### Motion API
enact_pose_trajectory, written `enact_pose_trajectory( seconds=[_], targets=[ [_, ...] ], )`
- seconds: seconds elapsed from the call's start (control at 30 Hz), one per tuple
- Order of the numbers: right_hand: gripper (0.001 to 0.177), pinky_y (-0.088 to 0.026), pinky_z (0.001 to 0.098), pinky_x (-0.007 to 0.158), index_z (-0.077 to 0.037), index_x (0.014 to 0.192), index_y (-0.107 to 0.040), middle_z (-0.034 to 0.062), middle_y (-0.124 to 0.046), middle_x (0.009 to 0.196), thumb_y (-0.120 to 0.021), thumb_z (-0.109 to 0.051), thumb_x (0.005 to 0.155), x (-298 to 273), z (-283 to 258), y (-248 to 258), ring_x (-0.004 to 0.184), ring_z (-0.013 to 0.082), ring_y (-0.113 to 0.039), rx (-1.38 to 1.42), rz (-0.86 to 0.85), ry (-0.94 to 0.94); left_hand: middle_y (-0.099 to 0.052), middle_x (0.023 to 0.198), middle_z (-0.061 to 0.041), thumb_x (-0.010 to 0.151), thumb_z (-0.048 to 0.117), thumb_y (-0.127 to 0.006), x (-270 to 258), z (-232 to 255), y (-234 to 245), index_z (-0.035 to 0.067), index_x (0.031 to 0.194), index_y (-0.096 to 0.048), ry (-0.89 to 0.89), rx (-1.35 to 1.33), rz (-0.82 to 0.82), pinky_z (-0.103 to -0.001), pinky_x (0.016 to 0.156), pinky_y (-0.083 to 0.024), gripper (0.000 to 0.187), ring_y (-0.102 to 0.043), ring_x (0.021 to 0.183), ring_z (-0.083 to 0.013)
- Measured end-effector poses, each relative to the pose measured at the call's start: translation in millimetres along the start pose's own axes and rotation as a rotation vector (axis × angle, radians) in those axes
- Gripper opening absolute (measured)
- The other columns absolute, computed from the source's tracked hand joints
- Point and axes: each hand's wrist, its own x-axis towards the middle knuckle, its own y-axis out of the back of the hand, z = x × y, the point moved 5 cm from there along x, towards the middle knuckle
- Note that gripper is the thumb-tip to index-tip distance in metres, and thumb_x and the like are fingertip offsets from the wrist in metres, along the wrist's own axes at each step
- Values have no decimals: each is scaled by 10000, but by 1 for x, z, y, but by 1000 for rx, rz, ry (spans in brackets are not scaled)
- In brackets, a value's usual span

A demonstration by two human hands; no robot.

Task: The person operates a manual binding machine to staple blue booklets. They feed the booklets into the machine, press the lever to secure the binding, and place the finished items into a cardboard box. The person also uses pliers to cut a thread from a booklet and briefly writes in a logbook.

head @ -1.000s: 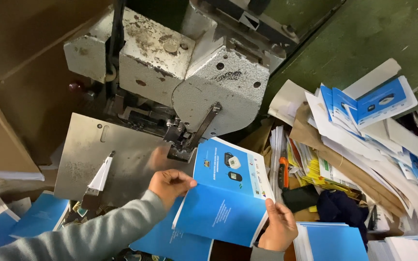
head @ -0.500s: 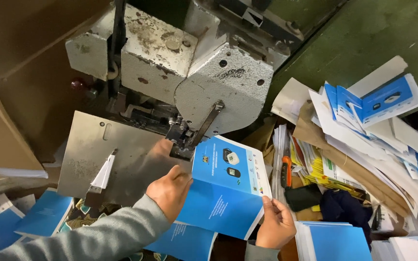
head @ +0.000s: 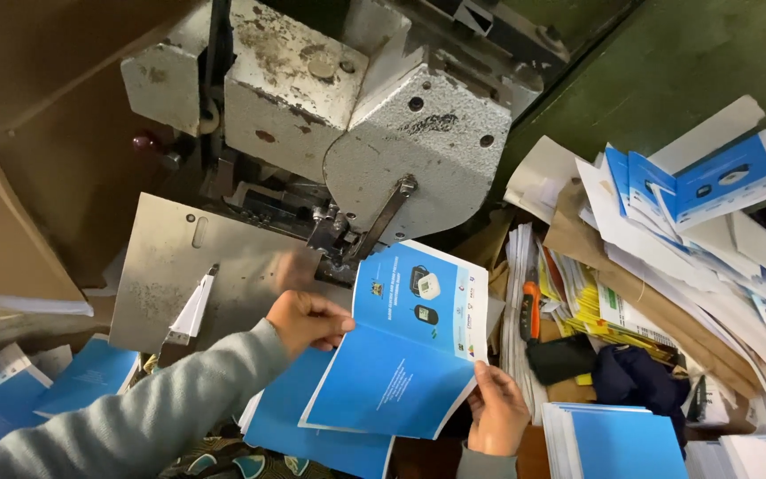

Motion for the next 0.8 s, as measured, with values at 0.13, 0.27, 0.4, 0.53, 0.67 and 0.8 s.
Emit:
enact_pose_trajectory(
  seconds=[0.13,0.27,0.4,0.53,0.67,0.8],
  targets=[
    [157,-482,353,550,-9,901,-680,161,-674,782,-752,-115,811,7,7,-1,655,261,-605,89,-88,-118,-712,696,-150,770,72,-794,4,-3,-2,-22,898,-773,-6,-23,-17,-297,590,-620,160,-671,618,-205],
    [165,-408,335,495,14,908,-663,155,-627,694,-730,-109,820,11,12,0,559,240,-536,136,-146,-121,-694,646,-86,821,134,-755,-12,11,-6,31,851,-786,-65,129,48,-266,621,-614,111,-625,593,-148],
    [177,-530,370,602,16,964,-665,217,-690,879,-720,-41,807,4,9,-4,738,302,-645,149,-68,-144,-699,661,-72,829,156,-750,-28,24,-9,43,838,-773,6,184,80,-249,649,-616,116,-637,608,-140],
    [243,-491,301,548,-7,982,-689,159,-703,861,-766,-51,756,-2,1,-6,714,226,-642,77,-18,4,-721,738,-20,815,178,-728,-26,22,-6,105,820,-783,-91,331,157,-256,672,-603,92,-654,668,-126],
    [241,-505,294,571,-6,969,-688,144,-710,871,-772,-20,743,-10,-10,-10,759,217,-664,40,4,107,-717,798,55,816,196,-667,-25,21,-5,184,786,-788,-285,552,246,-263,690,-565,126,-657,716,-111],
    [246,-524,294,594,-3,973,-690,155,-717,897,-769,-1,740,-10,-9,-10,802,223,-688,42,16,96,-712,790,66,818,207,-692,-26,24,-5,171,770,-770,-233,539,267,-242,699,-556,99,-650,703,-94]
  ],
)
